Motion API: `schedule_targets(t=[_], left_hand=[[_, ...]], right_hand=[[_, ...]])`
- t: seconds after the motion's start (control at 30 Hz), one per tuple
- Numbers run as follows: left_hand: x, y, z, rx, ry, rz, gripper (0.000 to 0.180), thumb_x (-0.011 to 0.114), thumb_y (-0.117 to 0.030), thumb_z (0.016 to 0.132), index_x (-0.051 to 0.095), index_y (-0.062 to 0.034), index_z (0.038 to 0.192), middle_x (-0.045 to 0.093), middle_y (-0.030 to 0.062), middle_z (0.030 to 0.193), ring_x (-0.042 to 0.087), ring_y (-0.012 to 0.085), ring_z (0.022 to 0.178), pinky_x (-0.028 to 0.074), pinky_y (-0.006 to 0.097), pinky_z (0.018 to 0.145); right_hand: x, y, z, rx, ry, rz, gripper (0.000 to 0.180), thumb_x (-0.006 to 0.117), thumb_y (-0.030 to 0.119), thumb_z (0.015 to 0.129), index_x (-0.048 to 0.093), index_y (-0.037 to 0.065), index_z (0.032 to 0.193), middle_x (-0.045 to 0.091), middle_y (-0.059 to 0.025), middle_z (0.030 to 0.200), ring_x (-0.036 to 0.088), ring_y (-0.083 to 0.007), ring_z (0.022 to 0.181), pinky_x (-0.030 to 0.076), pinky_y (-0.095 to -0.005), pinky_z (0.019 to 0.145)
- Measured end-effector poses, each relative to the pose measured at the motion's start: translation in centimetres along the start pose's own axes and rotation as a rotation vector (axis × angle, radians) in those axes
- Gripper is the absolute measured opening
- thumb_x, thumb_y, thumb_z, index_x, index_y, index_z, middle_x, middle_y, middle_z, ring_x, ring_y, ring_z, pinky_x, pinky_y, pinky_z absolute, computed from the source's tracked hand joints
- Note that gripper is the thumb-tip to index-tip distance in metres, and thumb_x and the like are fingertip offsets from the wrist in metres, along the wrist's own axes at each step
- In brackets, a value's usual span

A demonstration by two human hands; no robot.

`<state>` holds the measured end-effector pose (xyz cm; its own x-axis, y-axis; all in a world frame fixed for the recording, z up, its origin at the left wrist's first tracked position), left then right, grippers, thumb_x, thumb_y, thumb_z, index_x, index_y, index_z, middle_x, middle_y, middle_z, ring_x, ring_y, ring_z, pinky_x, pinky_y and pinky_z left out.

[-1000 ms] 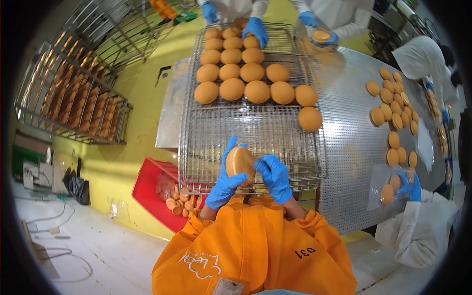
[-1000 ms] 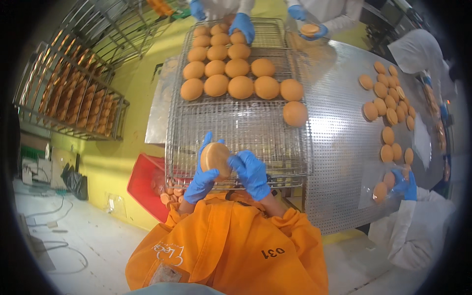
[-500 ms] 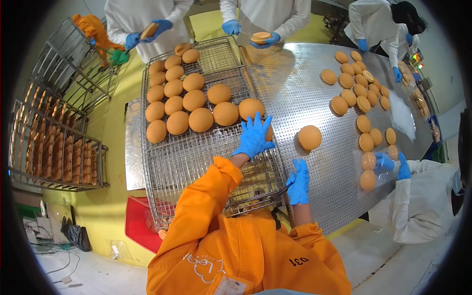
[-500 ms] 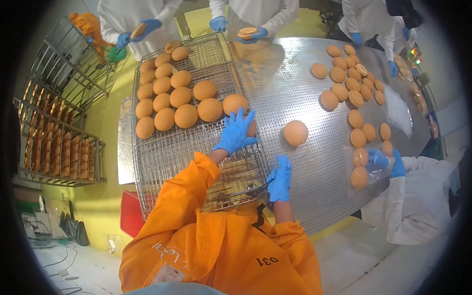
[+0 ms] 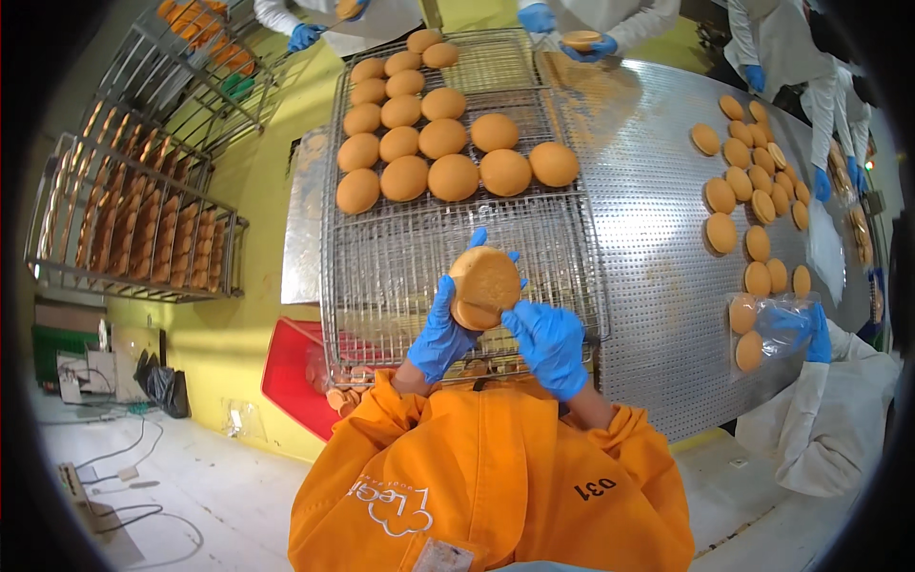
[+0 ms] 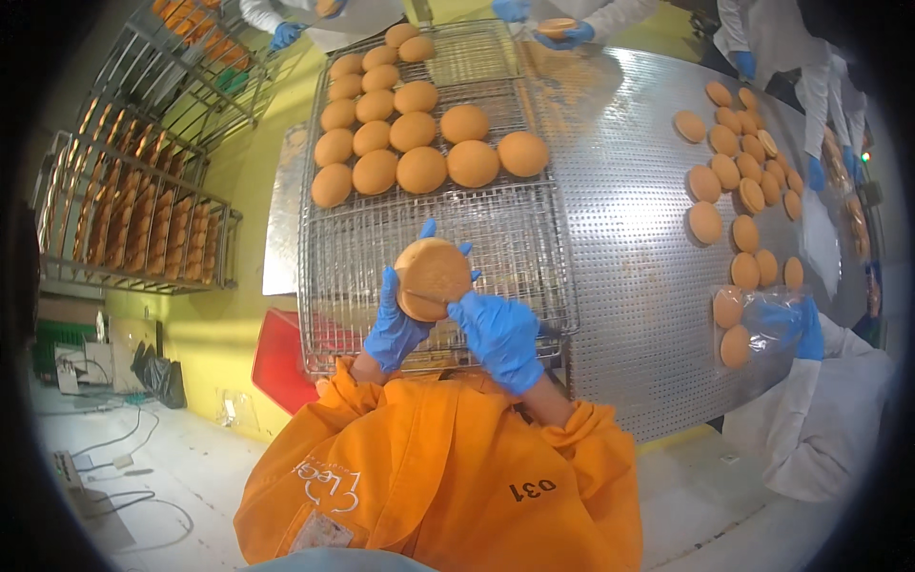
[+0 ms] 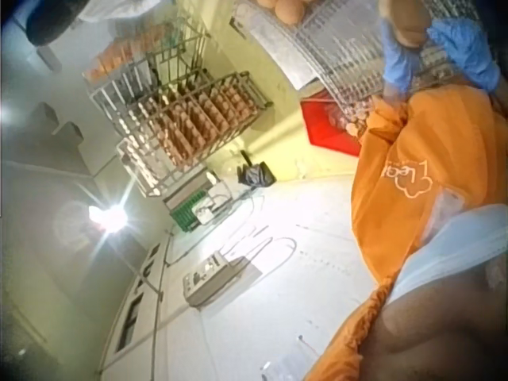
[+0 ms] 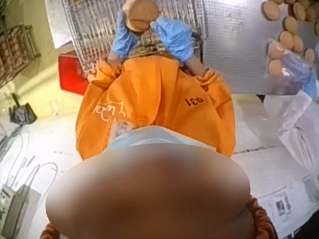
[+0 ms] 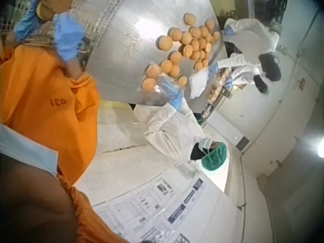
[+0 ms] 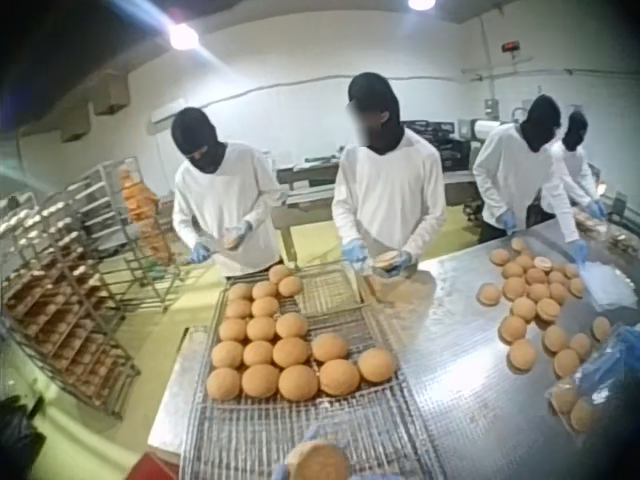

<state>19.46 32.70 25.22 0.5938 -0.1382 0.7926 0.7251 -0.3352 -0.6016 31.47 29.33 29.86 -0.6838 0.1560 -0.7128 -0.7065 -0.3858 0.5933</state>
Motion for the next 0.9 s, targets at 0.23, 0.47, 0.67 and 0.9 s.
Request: schedule_targets(t=[0.23,0.47,0.67,0.9], left_hand=[[-3.1,-3.6,-6.4,0.136,-0.116,0.148,0.105,0.070,-0.054,0.072,0.013,-0.0160,0.152,0.038,0.0208,0.142,0.044,0.0302,0.128,0.042,0.047,0.104],[-7.5,-6.7,-10.3,0.224,-0.218,0.166,0.104,0.072,-0.051,0.071,0.016,-0.0150,0.151,0.041,0.0175,0.140,0.048,0.0293,0.123,0.045,0.048,0.101],[-8.7,-8.5,-13.1,0.319,-0.374,0.024,0.102,0.071,-0.051,0.071,0.017,-0.0157,0.151,0.044,0.0150,0.137,0.049,0.0297,0.122,0.048,0.050,0.096],[-12.0,-7.7,-12.9,0.372,-0.405,0.166,0.090,0.063,-0.050,0.082,0.015,-0.0181,0.152,0.038,0.0104,0.143,0.042,0.0263,0.128,0.044,0.046,0.100]], right_hand=[[2.9,6.7,1.1,-0.237,0.012,0.069,0.026,0.062,0.031,0.089,0.059,0.013,0.070,0.051,-0.0079,0.055,0.052,-0.0272,0.046,0.042,-0.0374,0.044],[6.8,9.5,0.0,-0.269,-0.007,-0.002,0.036,0.061,0.038,0.090,0.052,0.014,0.065,0.049,-0.0067,0.052,0.049,-0.0247,0.044,0.039,-0.0363,0.042],[9.5,10.0,-0.2,-0.088,0.102,0.102,0.034,0.060,0.037,0.090,0.053,0.012,0.070,0.052,-0.0100,0.056,0.051,-0.0287,0.046,0.040,-0.0388,0.044],[13.1,4.6,-1.1,0.367,0.380,0.422,0.030,0.067,0.035,0.086,0.062,0.009,0.099,0.065,-0.0120,0.082,0.064,-0.0290,0.073,0.048,-0.0404,0.064]])
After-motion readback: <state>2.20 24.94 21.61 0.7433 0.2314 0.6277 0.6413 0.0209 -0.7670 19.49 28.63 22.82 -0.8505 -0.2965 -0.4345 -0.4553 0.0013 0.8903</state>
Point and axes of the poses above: each hand's wrist, its own z-axis towards the middle knuckle, its own x-axis out of the palm, y = z × x, the point moved 8 cm from there along z, towards the middle knuckle
